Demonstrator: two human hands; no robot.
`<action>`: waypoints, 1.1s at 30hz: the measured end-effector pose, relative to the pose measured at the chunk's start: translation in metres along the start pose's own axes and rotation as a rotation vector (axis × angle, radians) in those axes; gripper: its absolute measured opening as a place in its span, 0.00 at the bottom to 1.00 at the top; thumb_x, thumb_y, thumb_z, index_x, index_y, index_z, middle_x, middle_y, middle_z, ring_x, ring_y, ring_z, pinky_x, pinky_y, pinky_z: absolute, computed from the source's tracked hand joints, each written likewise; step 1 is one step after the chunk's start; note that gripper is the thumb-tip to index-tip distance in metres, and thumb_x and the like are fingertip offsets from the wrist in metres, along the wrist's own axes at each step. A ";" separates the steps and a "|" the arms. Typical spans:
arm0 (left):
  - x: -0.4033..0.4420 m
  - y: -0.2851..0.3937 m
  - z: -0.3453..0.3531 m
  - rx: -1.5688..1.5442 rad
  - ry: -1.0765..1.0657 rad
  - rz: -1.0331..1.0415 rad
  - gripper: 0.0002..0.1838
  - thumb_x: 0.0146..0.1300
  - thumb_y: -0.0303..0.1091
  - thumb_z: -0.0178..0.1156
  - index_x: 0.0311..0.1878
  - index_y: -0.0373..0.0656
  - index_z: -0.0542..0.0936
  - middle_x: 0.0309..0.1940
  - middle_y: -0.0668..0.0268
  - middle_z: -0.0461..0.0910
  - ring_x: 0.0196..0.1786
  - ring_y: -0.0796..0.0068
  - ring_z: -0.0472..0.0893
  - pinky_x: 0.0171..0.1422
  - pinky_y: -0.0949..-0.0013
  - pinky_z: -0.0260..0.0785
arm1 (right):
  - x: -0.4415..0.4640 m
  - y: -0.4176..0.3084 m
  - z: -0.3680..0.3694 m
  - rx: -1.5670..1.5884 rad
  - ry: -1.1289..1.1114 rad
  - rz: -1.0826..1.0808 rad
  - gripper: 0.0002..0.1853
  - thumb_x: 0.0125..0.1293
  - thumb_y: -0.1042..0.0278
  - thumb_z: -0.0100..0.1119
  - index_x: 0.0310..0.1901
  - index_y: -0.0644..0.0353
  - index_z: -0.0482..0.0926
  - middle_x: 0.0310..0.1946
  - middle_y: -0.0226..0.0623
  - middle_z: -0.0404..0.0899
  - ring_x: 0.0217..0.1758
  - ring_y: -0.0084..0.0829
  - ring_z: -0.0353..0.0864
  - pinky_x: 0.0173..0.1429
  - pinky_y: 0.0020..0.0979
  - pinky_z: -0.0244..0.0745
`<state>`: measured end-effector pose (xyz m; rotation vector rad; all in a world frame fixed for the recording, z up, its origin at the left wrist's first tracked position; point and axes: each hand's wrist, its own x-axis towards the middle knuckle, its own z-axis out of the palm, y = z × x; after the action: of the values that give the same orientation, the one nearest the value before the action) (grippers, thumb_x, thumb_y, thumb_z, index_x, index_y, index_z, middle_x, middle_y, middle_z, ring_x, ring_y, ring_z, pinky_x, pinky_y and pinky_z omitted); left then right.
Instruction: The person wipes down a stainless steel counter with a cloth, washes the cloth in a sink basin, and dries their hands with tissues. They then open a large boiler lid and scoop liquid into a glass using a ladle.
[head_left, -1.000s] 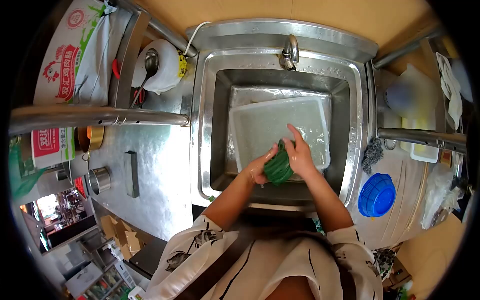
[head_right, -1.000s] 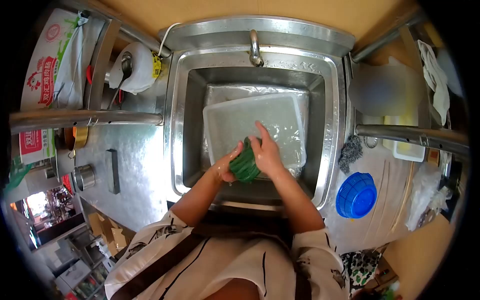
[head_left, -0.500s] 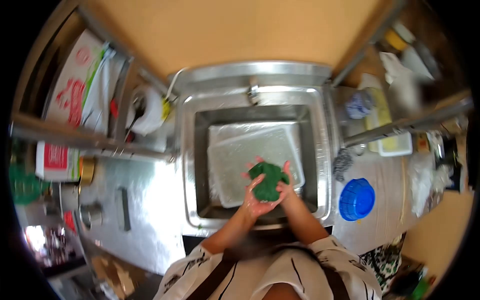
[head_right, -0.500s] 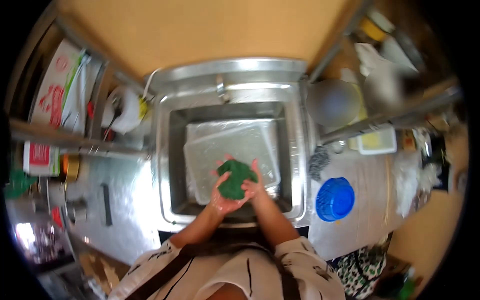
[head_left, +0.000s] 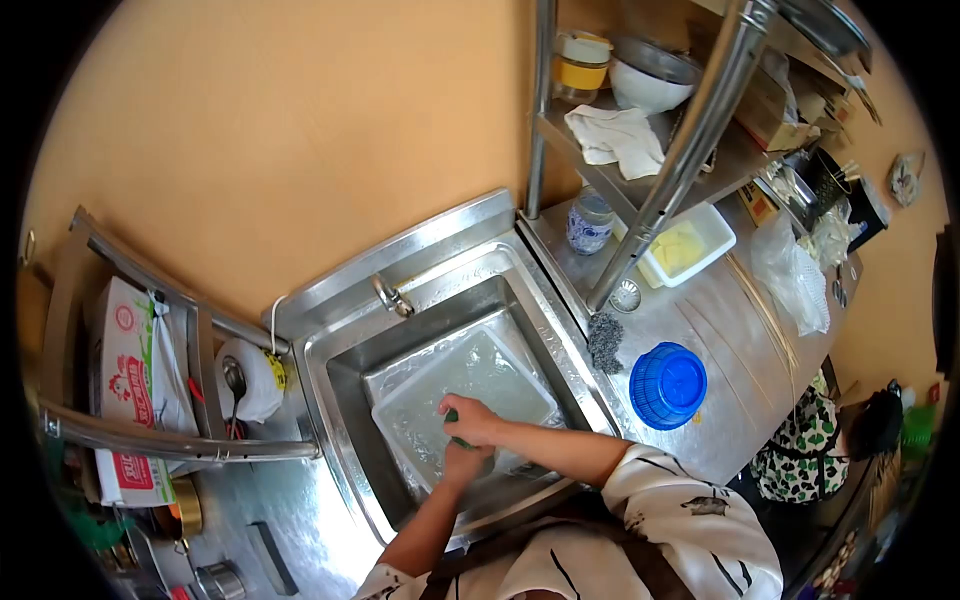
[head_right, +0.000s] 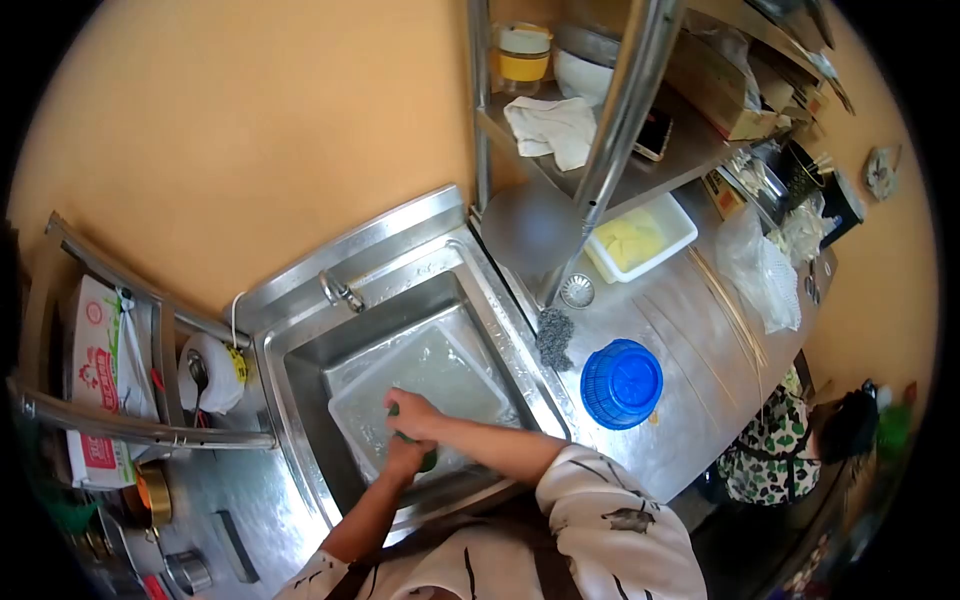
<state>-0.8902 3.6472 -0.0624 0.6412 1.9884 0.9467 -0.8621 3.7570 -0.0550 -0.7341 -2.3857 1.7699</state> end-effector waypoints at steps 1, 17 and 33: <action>0.007 -0.015 0.011 0.009 -0.001 0.008 0.19 0.48 0.34 0.62 0.42 0.33 0.75 0.37 0.56 0.79 0.39 0.60 0.78 0.43 0.62 0.69 | 0.000 0.009 0.009 0.003 0.010 -0.006 0.16 0.51 0.70 0.59 0.44 0.60 0.72 0.36 0.43 0.77 0.40 0.38 0.78 0.47 0.33 0.71; -0.048 0.091 0.005 -2.082 -0.775 -0.251 0.32 0.53 0.55 0.59 0.49 0.37 0.67 0.29 0.67 0.67 0.23 0.81 0.68 0.23 0.79 0.62 | -0.028 -0.026 -0.038 1.653 -0.671 0.136 0.44 0.57 0.36 0.51 0.67 0.55 0.49 0.65 0.46 0.53 0.66 0.48 0.57 0.64 0.45 0.60; -0.094 0.117 -0.065 -1.172 -0.379 -0.242 0.11 0.51 0.30 0.60 0.34 0.37 0.70 0.23 0.65 0.69 0.21 0.78 0.68 0.21 0.76 0.57 | -0.036 -0.147 -0.052 0.511 -0.380 -0.097 0.09 0.57 0.74 0.53 0.40 0.65 0.71 0.22 0.33 0.71 0.25 0.22 0.71 0.30 0.24 0.68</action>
<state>-0.8841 3.6239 0.0991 -0.0952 0.8821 1.4643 -0.8608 3.7558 0.1053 -0.2292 -1.9497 2.5013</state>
